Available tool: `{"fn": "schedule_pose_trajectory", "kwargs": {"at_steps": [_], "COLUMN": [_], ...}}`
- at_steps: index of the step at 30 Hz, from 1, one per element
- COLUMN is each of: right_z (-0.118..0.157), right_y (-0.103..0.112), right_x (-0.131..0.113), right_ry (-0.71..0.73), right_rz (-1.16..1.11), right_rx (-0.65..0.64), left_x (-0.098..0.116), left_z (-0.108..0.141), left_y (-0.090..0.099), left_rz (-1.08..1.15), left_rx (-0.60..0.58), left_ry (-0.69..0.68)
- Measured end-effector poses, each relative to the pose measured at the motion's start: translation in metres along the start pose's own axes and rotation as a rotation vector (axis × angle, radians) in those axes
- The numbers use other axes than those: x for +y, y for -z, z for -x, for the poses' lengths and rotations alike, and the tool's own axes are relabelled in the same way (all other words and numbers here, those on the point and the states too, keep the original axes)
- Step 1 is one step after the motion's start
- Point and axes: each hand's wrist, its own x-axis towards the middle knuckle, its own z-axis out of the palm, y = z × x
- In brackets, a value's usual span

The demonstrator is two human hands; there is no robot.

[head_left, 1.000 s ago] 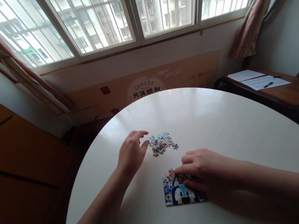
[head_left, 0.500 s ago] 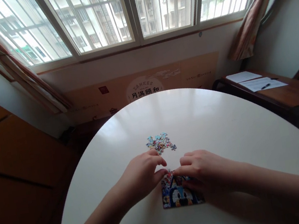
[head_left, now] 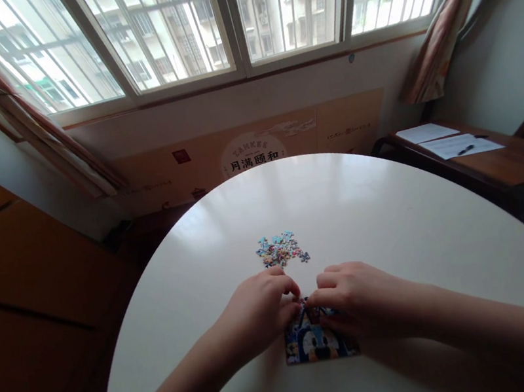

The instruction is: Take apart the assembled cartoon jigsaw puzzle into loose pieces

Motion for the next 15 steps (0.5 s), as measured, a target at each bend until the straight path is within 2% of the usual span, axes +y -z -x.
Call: {"fn": "schedule_pose_trajectory", "kwargs": {"at_steps": [15], "right_z": [0.0012], "right_y": [0.0022], "right_x": [-0.0012], "right_ry": [-0.012], "right_rz": [-0.02], "right_rx": [-0.022], "left_x": [-0.0016], "left_z": [-0.0012], "left_y": [0.001], "left_rz": [0.138], "left_rx": [-0.012], "left_ry": [0.05]}}
